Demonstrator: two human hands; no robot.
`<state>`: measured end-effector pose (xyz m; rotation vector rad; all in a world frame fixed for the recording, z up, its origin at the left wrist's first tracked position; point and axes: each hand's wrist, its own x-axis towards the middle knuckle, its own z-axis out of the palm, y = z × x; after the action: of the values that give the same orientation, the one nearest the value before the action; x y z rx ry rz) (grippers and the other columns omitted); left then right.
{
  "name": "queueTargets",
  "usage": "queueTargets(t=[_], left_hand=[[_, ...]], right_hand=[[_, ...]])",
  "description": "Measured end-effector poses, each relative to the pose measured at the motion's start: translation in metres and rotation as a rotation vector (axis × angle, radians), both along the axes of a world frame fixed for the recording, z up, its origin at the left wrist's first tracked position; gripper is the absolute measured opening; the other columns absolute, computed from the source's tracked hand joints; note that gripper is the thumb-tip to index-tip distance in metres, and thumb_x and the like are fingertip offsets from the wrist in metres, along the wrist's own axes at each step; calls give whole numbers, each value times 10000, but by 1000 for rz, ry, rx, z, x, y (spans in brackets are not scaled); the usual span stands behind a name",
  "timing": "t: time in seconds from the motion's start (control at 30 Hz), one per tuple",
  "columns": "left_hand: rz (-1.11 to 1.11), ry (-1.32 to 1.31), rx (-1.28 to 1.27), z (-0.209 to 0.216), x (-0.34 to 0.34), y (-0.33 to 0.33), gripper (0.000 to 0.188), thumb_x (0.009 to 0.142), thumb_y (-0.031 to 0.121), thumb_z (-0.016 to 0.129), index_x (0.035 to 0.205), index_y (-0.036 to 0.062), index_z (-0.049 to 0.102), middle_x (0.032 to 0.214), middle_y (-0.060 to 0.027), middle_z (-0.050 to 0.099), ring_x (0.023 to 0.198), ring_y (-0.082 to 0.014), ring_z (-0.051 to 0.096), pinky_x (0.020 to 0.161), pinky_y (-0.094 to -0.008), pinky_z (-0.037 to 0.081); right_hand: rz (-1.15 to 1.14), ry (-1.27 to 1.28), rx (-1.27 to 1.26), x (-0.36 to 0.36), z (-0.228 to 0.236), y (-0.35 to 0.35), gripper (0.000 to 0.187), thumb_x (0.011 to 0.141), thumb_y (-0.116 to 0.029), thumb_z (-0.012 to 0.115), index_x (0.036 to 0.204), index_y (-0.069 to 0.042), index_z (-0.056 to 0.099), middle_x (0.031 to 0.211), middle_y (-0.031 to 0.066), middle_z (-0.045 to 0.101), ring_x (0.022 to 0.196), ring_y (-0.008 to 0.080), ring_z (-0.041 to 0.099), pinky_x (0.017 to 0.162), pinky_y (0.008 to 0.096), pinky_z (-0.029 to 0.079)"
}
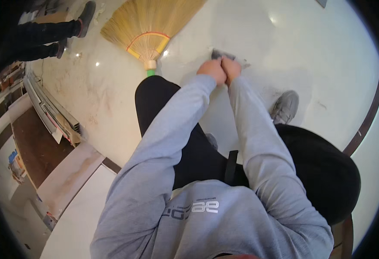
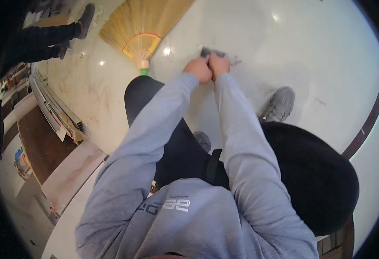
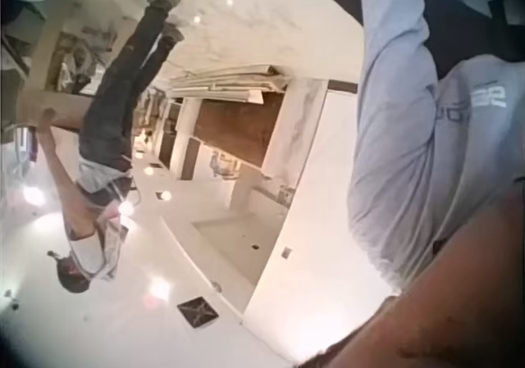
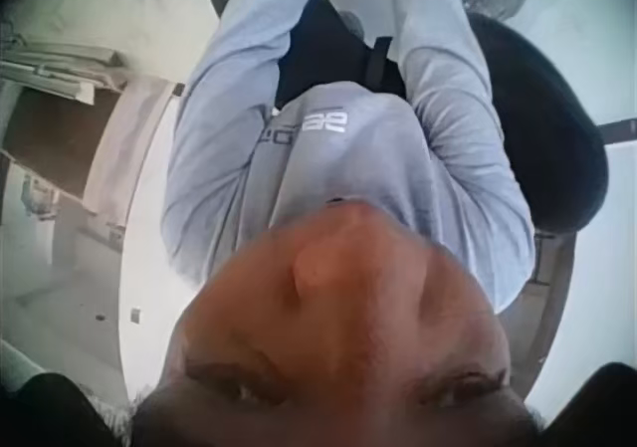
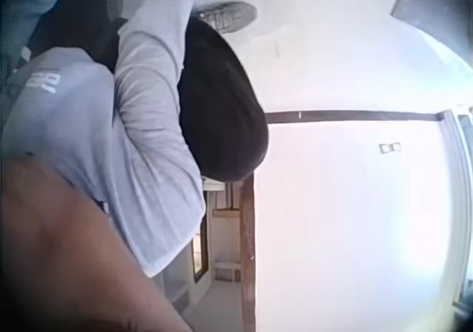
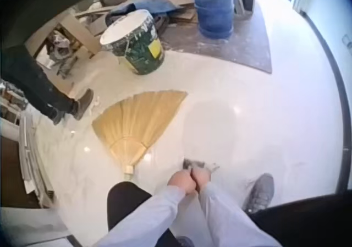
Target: The person kneels and scrapes debris from a glossy tiled floor using a metal scraper. They then stand and sweep the loosened debris with a broom. The person briefly wipes their face with a pink cloth before resuming sweeping.
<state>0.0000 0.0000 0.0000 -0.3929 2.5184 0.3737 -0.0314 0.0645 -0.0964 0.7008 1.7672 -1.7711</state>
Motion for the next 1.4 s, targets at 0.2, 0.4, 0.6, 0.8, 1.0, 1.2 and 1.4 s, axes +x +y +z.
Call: queueTargets(t=[0.2,0.4,0.6,0.8,1.0,1.2,1.4], left_hand=[[14,-275,194,-5,62,51,552,821,215,511,1356,77,493,1166,-184,632,1075,-360,598,913,-393,487],[-63,-176,151,-19,88,56,511,825,241,518,1300,54,539,1097,-199,655,1007,-339,637,887,-403,503],[12,-270,191,-10,77,53,552,834,194,489,1372,71,472,1150,-196,634,1051,-342,616,923,-397,483],[-9,-300,220,-2,53,61,599,791,179,542,1375,70,462,1189,-202,611,1084,-361,591,944,-404,472],[-93,-168,165,-14,70,54,478,835,197,505,1293,64,535,1165,-189,626,1067,-359,600,921,-417,481],[-116,-111,178,-22,75,56,527,780,210,583,1288,77,543,1129,-198,642,1049,-353,615,886,-411,502],[-35,-213,202,-10,50,59,427,774,177,579,1178,42,614,1074,-194,664,993,-361,637,855,-412,511]], right_hand=[[-19,-220,117,97,-66,63,516,800,-299,569,1005,173,610,1035,291,652,1004,371,634,833,383,488],[109,-153,407,113,-40,73,503,812,-321,590,998,144,629,1058,311,637,995,393,631,832,391,487],[134,-196,294,102,-15,71,554,811,-367,566,1019,144,623,1064,307,634,1055,385,606,889,383,464],[88,-121,112,97,-58,80,526,794,-329,564,1026,140,618,1073,291,638,1042,378,614,894,381,471],[308,-31,433,95,-45,80,554,804,-370,506,1006,130,636,993,310,648,999,414,620,893,396,461],[125,-176,398,99,-51,78,604,808,-415,506,1029,134,628,1075,315,628,1051,427,600,883,420,462],[-129,-311,-10,88,-25,78,527,817,-329,563,1020,157,597,1035,283,651,937,366,639,808,386,478]])
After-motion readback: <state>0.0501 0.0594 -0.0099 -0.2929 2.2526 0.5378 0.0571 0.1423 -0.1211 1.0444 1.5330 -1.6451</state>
